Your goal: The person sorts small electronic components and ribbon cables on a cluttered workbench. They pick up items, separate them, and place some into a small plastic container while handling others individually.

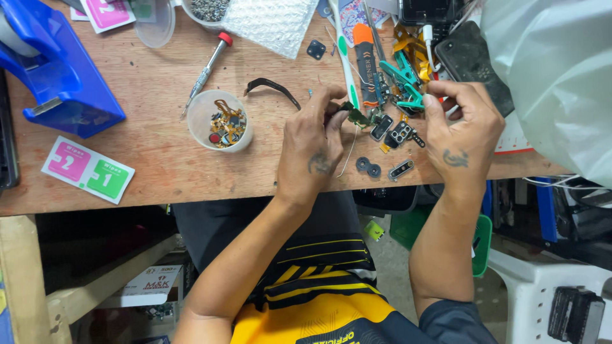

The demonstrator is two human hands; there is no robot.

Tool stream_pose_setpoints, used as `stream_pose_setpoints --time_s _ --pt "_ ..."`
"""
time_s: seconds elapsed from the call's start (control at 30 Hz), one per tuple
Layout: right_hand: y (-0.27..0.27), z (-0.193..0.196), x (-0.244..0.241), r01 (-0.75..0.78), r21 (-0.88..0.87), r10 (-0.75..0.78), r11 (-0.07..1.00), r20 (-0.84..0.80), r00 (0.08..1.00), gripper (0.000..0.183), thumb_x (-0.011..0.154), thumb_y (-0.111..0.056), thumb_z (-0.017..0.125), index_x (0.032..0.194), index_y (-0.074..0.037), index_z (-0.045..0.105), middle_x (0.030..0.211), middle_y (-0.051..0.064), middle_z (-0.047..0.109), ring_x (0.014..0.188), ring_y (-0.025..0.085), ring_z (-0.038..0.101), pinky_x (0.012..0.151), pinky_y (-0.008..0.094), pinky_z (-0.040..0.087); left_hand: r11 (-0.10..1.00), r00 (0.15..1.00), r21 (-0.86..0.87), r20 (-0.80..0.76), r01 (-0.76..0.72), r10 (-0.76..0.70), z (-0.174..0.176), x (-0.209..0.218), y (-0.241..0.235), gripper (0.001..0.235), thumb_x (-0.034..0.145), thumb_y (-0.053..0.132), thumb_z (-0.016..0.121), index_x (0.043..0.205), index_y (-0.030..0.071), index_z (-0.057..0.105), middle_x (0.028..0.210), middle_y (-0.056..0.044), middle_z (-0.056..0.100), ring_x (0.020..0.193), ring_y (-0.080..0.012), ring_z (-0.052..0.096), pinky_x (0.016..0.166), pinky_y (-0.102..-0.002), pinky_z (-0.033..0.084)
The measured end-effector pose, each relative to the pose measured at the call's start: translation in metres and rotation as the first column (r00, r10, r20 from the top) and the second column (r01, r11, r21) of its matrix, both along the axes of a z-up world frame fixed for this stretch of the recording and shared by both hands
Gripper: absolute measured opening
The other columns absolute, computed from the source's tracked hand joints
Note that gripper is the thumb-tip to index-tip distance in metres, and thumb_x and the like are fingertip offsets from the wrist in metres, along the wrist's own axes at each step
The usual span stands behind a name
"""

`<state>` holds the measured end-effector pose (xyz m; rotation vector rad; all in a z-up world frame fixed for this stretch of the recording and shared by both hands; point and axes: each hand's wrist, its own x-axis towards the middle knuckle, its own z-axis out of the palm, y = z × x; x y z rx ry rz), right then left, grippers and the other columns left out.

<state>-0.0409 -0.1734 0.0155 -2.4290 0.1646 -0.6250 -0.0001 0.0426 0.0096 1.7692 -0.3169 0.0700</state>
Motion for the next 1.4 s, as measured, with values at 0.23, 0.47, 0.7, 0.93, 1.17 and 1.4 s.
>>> stream_pose_setpoints --time_s 0.23,0.47,0.7,0.93,1.17,1.4 --pt "0.011 0.006 -0.015 -0.049 0.072 0.044 0.996 0.074 0.996 0.014 0.102 0.005 0.076 0.115 -0.001 0.074 0.109 0.01 0.071 0.085 0.013 0.065 0.078 0.024 0.053 0.997 0.992 -0.074 -0.118 0.027 -0.036 0.001 0.001 0.001 0.012 0.097 0.002 0.063 0.109 0.0 0.064 0.091 -0.016 0.073 0.078 -0.0251 0.079 0.067 -0.035 0.06" --pt "0.056 0.01 -0.011 -0.215 0.017 0.215 0.977 -0.031 0.976 0.034 0.09 0.001 0.082 0.122 -0.002 0.071 0.107 0.011 0.071 0.09 0.019 0.068 0.08 0.031 0.054 0.99 0.998 -0.138 0.057 0.029 -0.022 0.002 -0.006 0.002 0.02 0.097 -0.001 0.065 0.118 -0.001 0.067 0.096 -0.016 0.071 0.083 -0.0242 0.074 0.075 -0.035 0.057" --pt "0.063 0.009 0.002 -0.167 0.086 0.17 0.982 -0.025 0.985 0.026 0.099 0.003 0.078 0.124 -0.002 0.073 0.105 0.009 0.072 0.087 0.014 0.067 0.079 0.027 0.053 0.972 0.986 -0.192 0.065 -0.139 0.154 0.009 -0.054 0.041 0.03 0.099 -0.005 0.065 0.128 0.003 0.064 0.104 -0.01 0.066 0.088 -0.0157 0.066 0.079 -0.027 0.056" --pt "0.018 0.011 -0.022 -0.084 0.318 0.073 0.945 0.044 0.996 0.011 0.108 0.005 0.071 0.12 0.006 0.07 0.11 0.007 0.072 0.096 0.008 0.067 0.091 0.023 0.055 0.808 0.808 -0.094 0.053 -0.581 0.587 0.0 -0.055 0.087 0.054 0.089 0.002 0.079 0.133 0.001 0.048 0.116 -0.014 0.05 0.104 -0.021 0.048 0.092 -0.032 0.044" --pt "0.039 0.008 -0.04 -0.121 0.39 0.128 0.913 0.008 0.992 0.017 0.107 0.004 0.073 0.123 0.007 0.068 0.109 0.009 0.07 0.097 0.01 0.066 0.091 0.023 0.054 0.893 0.912 0.2 0.176 -0.402 0.371 0.001 -0.016 0.097 0.081 0.078 0.019 0.093 0.143 0.003 0.047 0.136 -0.02 0.055 0.13 -0.0349 0.053 0.11 -0.044 0.044" --pt "0.128 0.023 -0.011 -0.507 0.466 0.532 0.725 0.089 0.842 0.075 0.082 -0.007 0.085 0.146 0.0 0.046 0.138 0.012 0.059 0.112 0.015 0.061 0.1 0.03 0.05 0.957 0.939 0.057 0.218 -0.284 0.266 0.005 -0.033 0.105 0.08 0.081 0.018 0.089 0.15 0.012 0.05 0.134 -0.01 0.063 0.126 -0.0294 0.06 0.117 -0.043 0.045"
